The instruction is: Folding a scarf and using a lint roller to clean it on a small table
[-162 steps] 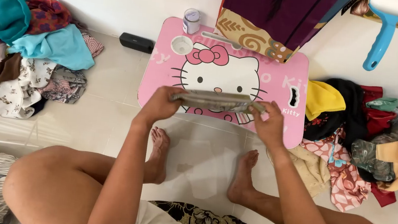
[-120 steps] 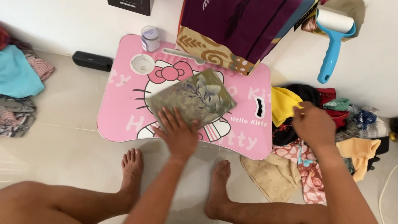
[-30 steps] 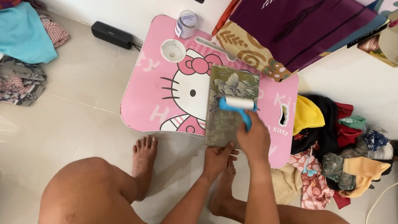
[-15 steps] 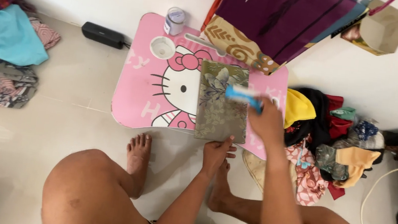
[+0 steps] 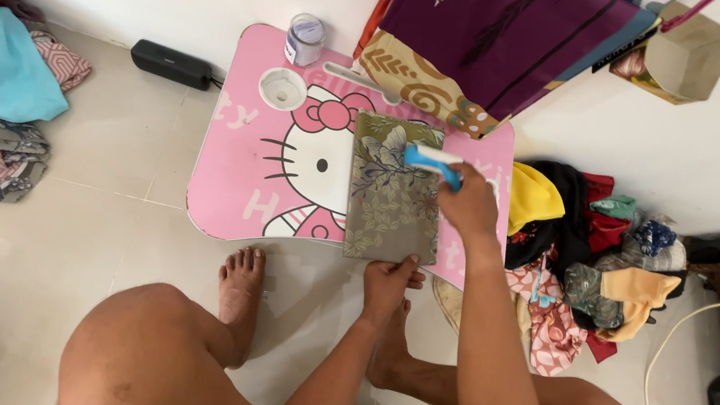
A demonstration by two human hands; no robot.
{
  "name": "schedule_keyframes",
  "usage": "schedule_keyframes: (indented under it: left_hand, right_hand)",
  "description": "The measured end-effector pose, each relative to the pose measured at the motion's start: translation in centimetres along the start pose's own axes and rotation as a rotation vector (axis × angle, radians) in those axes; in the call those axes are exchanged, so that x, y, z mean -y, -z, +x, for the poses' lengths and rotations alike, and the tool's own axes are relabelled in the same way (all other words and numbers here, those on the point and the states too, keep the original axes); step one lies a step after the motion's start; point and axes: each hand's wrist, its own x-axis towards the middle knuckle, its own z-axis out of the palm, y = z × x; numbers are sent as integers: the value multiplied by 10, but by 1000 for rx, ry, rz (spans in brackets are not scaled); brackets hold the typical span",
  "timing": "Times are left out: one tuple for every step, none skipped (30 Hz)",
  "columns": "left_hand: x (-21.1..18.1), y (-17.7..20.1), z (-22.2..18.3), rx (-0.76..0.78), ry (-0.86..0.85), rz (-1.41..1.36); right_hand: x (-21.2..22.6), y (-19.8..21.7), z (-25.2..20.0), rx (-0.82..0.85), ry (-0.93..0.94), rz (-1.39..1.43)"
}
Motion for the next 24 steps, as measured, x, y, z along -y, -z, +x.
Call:
schedule_keyframes:
  left_hand:
    - [-2,0,-2,-3,-3,-5]
    - [-4,1,-4,-3,-1,2]
    - [-6,1,-7,-7,2,6]
    - [-16,1,-13,-15,0,-3]
    - [-24,2,-20,-9,3,9]
    - [-33,2,-28,-2,6,21]
    - [-21,2,-17,-4,7,20]
    - [-9,1,-6,-11,-1,14]
    - [2,0,5,-13,-11,12]
    - [7,1,7,-10,-11,14]
    - [11,1,11,-7,-8,10]
    - [15,1,15,-5,-5,6]
    - [6,1,8,-4,-1,6]
    - [-3,2,1,-8,13,-6]
    - [-12,2,-6,-13,26,-18]
    - [-13,0,-8,-12,29,-17]
    - [-16,-2,-11,-29,52,-45]
    - [-18,-3,-13,-45,74,-73]
    - [-20,-2,-13,-52,78,-76]
    - [-22,-2,-12,-64,84,-82]
    - [-22,-2,-12,-71,91,-86]
    - [-17,0,-11,-72,95,-87]
    - [-13,1,-8,-49,49,-43]
    - [-10,2,-6,-26,4,0]
  right_hand:
    - [0,-1,14,1,6,-2]
    - [0,-2,28,-2,9,-18]
    - [1,-5,42,-2,15,-35]
    - [2,-6,53,3,25,-39]
    - [2,-8,61,-10,30,-37]
    - [1,-9,69,-23,36,-35]
    - [-6,-10,72,-20,36,-36]
    - [-12,-12,76,-34,42,-49]
    - [-19,-12,80,-52,44,-61]
    - [-17,-6,51,-55,41,-60]
    - [-14,0,25,-61,19,-4]
    - [-10,6,-1,-66,-2,51]
    - [2,9,-36,-64,-5,49]
    - [14,12,-70,-40,-64,110]
    - [26,16,-105,-18,-124,172]
    - [22,12,-115,-17,-127,171]
    - [20,8,-124,-20,-146,201]
    - [18,3,-134,-24,-165,230]
    - [16,1,-122,-16,-164,228]
    - [13,-2,-111,-34,-124,216]
    - [9,-4,-101,-56,-87,204]
    - [4,-10,-81,-52,-89,202]
    - [0,-15,-60,-56,-52,165]
    - [-3,-20,-39,-59,-16,128]
